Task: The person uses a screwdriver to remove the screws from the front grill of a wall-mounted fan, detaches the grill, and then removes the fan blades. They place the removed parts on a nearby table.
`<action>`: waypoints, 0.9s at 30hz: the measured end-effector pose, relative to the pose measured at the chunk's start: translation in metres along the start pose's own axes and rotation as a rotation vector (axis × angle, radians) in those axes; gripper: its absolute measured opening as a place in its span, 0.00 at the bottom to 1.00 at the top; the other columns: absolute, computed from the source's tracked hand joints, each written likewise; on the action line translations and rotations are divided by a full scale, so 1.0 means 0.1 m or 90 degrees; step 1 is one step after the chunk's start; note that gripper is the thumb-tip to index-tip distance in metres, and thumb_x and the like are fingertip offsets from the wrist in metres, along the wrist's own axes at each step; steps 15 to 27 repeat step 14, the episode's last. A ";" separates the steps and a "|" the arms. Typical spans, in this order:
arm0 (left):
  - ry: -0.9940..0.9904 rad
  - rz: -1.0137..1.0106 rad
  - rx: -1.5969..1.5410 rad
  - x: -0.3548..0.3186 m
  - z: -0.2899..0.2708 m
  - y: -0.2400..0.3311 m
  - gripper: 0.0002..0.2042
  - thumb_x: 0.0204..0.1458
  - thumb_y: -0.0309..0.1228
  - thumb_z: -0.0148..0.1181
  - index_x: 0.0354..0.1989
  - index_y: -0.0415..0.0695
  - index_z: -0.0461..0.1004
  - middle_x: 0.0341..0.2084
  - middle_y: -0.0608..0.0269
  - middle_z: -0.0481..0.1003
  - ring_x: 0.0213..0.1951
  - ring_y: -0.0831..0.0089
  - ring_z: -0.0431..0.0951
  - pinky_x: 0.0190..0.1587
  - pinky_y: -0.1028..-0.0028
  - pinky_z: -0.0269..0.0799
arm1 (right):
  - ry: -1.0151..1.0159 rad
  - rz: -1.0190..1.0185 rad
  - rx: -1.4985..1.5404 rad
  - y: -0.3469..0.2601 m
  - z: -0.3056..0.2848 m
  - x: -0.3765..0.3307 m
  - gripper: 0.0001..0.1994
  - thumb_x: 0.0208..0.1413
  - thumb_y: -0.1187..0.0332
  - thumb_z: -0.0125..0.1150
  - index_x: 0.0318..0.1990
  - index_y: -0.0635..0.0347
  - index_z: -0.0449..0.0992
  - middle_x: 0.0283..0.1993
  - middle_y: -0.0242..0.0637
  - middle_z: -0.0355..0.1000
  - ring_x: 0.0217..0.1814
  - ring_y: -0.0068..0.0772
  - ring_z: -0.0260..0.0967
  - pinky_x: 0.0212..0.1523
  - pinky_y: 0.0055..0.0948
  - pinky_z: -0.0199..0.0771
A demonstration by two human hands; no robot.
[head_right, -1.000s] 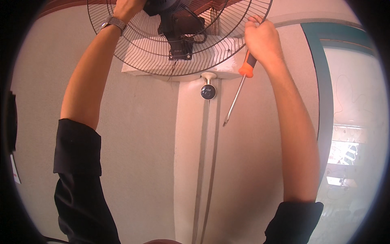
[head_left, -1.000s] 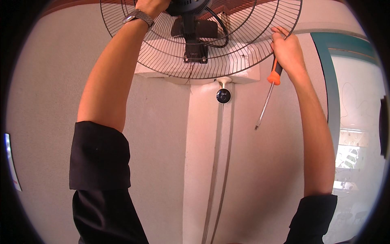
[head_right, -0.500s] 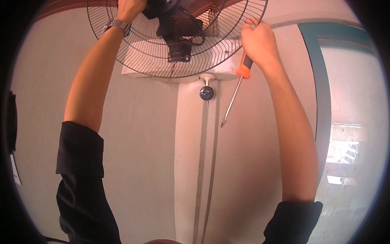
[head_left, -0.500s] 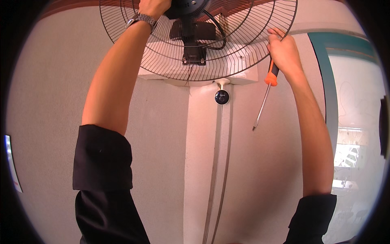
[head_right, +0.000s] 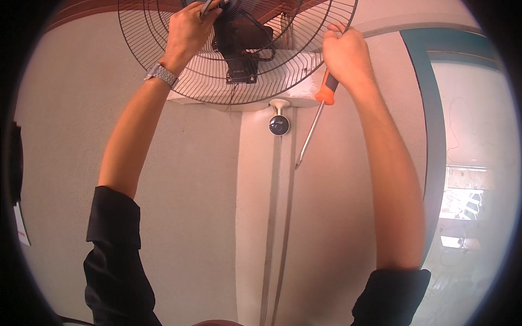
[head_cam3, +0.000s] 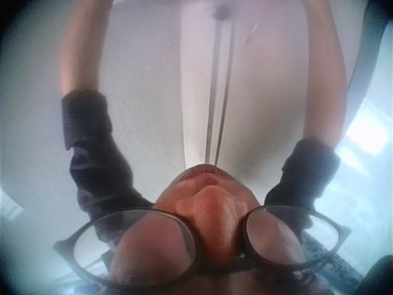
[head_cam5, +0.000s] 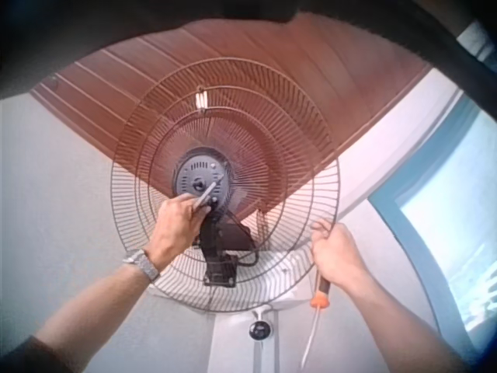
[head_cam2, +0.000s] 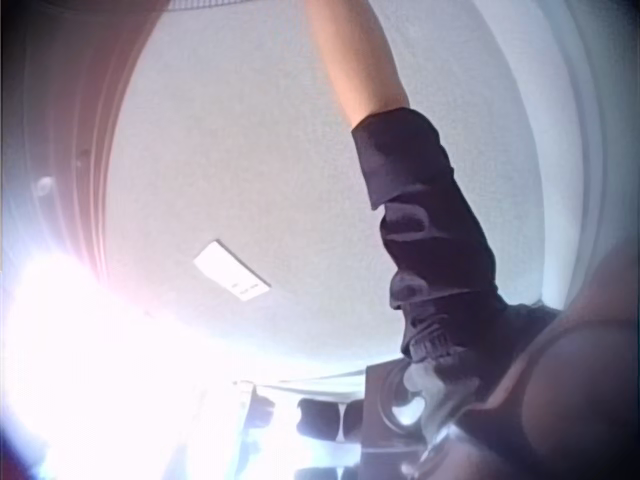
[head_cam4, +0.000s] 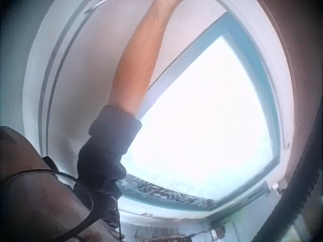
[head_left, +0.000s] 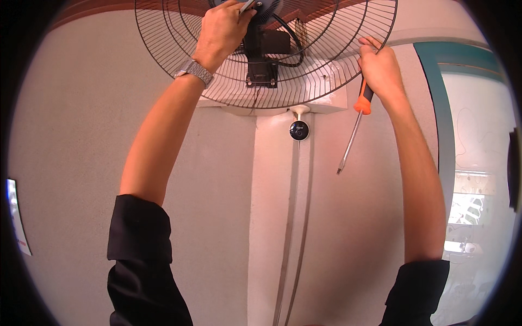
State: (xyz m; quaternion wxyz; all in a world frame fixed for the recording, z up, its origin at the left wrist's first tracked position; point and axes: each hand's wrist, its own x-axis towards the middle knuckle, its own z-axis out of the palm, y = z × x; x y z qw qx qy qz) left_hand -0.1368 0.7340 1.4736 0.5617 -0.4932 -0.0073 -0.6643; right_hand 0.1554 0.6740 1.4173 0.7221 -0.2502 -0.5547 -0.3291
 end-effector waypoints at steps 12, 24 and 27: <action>-0.059 0.057 0.171 0.19 0.05 0.00 0.11 0.56 0.31 0.59 0.44 0.38 0.75 0.35 0.49 0.75 0.35 0.50 0.79 0.40 0.57 0.77 | -0.032 0.036 -0.007 -0.01 0.01 0.01 0.24 0.57 0.61 0.51 0.57 0.69 0.74 0.54 0.51 0.77 0.56 0.44 0.76 0.58 0.35 0.70; -0.119 0.058 0.197 0.19 0.04 0.03 0.17 0.55 0.31 0.59 0.54 0.45 0.70 0.39 0.49 0.75 0.36 0.50 0.79 0.41 0.54 0.77 | -0.048 0.062 -0.010 -0.07 -0.03 -0.01 0.24 0.57 0.61 0.52 0.57 0.68 0.74 0.53 0.50 0.78 0.55 0.40 0.77 0.58 0.34 0.71; -0.119 0.058 0.197 0.19 0.04 0.03 0.17 0.55 0.31 0.59 0.54 0.45 0.70 0.39 0.49 0.75 0.36 0.50 0.79 0.41 0.54 0.77 | -0.048 0.062 -0.010 -0.07 -0.03 -0.01 0.24 0.57 0.61 0.52 0.57 0.68 0.74 0.53 0.50 0.78 0.55 0.40 0.77 0.58 0.34 0.71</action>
